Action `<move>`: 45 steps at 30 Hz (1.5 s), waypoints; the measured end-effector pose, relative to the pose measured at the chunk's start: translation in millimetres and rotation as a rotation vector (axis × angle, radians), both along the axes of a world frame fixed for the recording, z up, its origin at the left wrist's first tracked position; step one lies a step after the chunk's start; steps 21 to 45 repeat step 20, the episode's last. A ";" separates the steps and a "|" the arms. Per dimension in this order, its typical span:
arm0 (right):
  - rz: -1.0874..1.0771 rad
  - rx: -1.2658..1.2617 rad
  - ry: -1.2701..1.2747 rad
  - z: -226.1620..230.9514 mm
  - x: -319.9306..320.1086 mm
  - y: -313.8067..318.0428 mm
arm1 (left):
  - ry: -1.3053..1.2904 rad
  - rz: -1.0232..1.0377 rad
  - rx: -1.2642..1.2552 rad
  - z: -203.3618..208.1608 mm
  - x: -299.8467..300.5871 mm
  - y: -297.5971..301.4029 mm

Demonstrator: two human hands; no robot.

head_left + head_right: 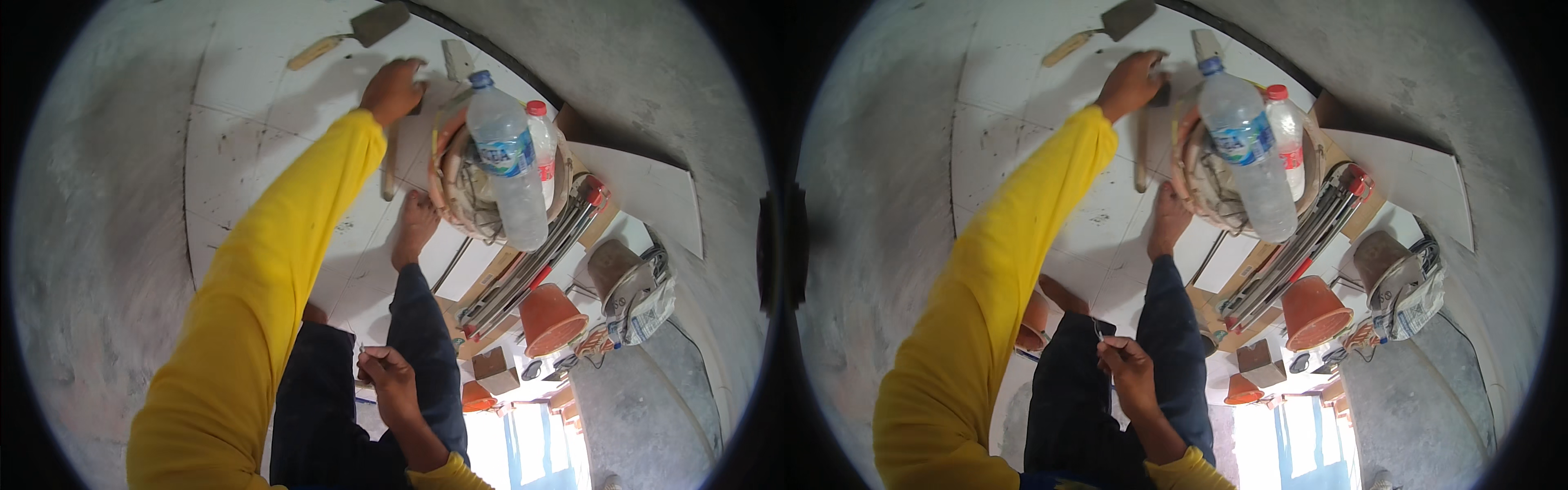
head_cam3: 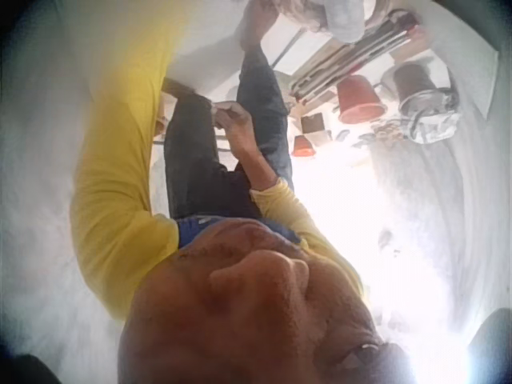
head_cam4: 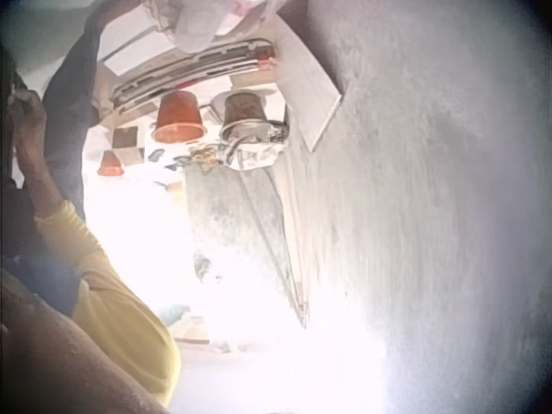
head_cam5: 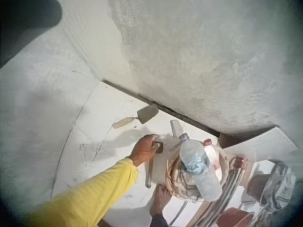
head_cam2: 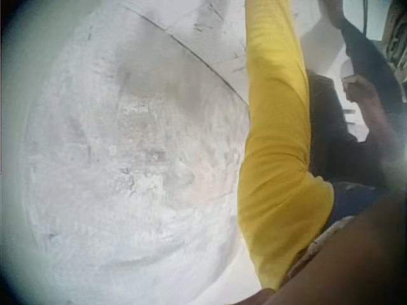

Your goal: The person scoops adhesive from a bucket and spreads it onto a tile using a trowel. They then place the tile onto the floor and tap it into position with a rubber mallet.

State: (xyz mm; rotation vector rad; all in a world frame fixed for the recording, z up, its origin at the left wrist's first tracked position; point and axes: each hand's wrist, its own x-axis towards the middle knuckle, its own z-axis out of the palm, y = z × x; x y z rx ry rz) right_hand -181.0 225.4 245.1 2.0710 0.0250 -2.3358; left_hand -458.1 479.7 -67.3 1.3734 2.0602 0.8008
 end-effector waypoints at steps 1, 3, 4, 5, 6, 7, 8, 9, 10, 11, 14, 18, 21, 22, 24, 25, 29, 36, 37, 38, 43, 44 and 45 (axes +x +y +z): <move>-0.041 -0.022 0.001 -2.2 2.8 7.2 | 0.031 -0.021 0.017 -23.5 5.5 33.8; -0.116 -0.074 0.017 -5.3 8.2 20.4 | 0.239 -0.128 0.159 -69.0 1.2 80.3; -0.131 -0.100 0.014 -6.5 9.1 28.3 | 0.326 -0.155 0.124 -89.6 12.8 97.8; -0.137 -0.114 0.019 -7.1 9.4 32.9 | 0.420 -0.183 0.094 -103.9 20.3 112.5; -0.133 -0.131 0.044 -5.1 9.1 36.6 | 0.233 -0.292 -0.068 -118.5 12.8 121.9; -0.158 -0.129 0.012 -11.4 10.8 42.9 | 0.198 -0.344 -0.030 -109.0 41.8 141.2; -0.149 -0.133 0.023 -9.9 8.7 47.7 | 0.245 -0.422 -0.048 -110.1 36.5 144.5; -0.141 -0.144 0.034 -7.0 7.7 51.2 | 0.291 -0.501 -0.072 -113.0 32.7 144.2; -0.128 -0.137 0.020 -6.5 7.6 54.0 | 0.332 -0.482 -0.074 -110.2 37.9 142.1; -0.114 -0.131 0.016 -7.8 6.4 57.0 | 0.381 -0.462 -0.078 -104.0 39.2 137.2; -0.051 -0.094 0.007 -10.3 5.2 56.0 | 0.367 -0.372 -0.243 -85.6 19.2 128.3; 0.041 0.070 -0.015 -6.8 -1.8 56.1 | 0.090 -0.242 -0.132 -60.2 -39.2 85.8; 0.201 0.320 -0.013 -11.4 1.1 48.8 | 0.014 -0.204 -0.062 -45.8 -64.1 67.1; 0.201 0.320 -0.013 -11.4 1.1 48.8 | 0.014 -0.204 -0.062 -45.8 -64.1 67.1; 0.201 0.320 -0.013 -11.4 1.1 48.8 | 0.014 -0.204 -0.062 -45.8 -64.1 67.1; 0.201 0.320 -0.013 -11.4 1.1 48.8 | 0.014 -0.204 -0.062 -45.8 -64.1 67.1; 0.201 0.320 -0.013 -11.4 1.1 48.8 | 0.014 -0.204 -0.062 -45.8 -64.1 67.1; 0.201 0.320 -0.013 -11.4 1.1 48.8 | 0.014 -0.204 -0.062 -45.8 -64.1 67.1; 0.201 0.320 -0.013 -11.4 1.1 48.8 | 0.014 -0.204 -0.062 -45.8 -64.1 67.1; 0.201 0.320 -0.013 -11.4 1.1 48.8 | 0.014 -0.204 -0.062 -45.8 -64.1 67.1; 0.201 0.320 -0.013 -11.4 1.1 48.8 | 0.014 -0.204 -0.062 -45.8 -64.1 67.1; 0.201 0.320 -0.013 -11.4 1.1 48.8 | 0.014 -0.204 -0.062 -45.8 -64.1 67.1; 0.201 0.320 -0.013 -11.4 1.1 48.8 | 0.014 -0.204 -0.062 -45.8 -64.1 67.1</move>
